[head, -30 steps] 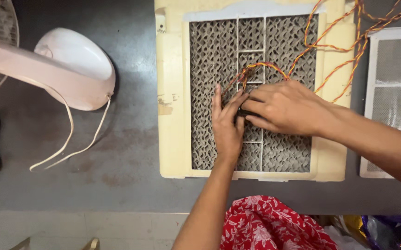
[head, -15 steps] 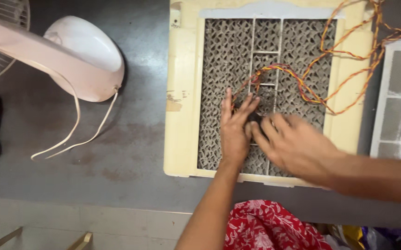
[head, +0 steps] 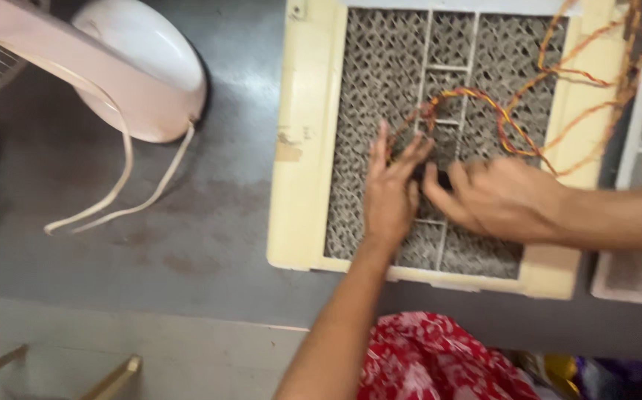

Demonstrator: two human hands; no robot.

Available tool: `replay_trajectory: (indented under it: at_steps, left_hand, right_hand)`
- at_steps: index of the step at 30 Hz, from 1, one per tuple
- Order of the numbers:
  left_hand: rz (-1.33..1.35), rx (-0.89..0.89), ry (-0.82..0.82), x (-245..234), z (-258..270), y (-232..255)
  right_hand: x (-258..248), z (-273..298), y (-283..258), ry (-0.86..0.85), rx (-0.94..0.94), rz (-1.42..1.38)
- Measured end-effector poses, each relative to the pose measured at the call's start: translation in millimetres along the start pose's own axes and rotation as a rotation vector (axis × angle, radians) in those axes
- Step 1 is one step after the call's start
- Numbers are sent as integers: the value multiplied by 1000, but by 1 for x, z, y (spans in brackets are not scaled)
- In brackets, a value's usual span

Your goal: The person uses a screwdriver to pry and adjust the metal frame of an air cooler filter. They then pick up a tangled orange wire, untangle it, and use the screwdriver to cut and strip the wire ends.

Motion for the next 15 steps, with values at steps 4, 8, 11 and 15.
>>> replay_trajectory:
  at_steps: [4,8,11,15]
  left_hand:
    - [11,-36,-35,-3,2,3]
    - [-34,15,-69,-1,-5,3]
    - [-19,20,-55,-2,-3,3]
    - [-48,-5,-80,2,2,1]
  right_hand:
    - [46,-12,50,-181,553,-1007]
    - [5,2,10,-120,160,-236]
    - [-12,6,-7,-58,4,-31]
    - [5,4,18,-483,225,-354]
Point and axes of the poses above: each hand's wrist, its own z-axis away from the middle knuckle, its own x-axis out of the palm, y = z × x, the point moved 10 cm from there along -z, towards the middle knuckle, and after that the axes turned 8 degrees about z, right-handed, at the moved point
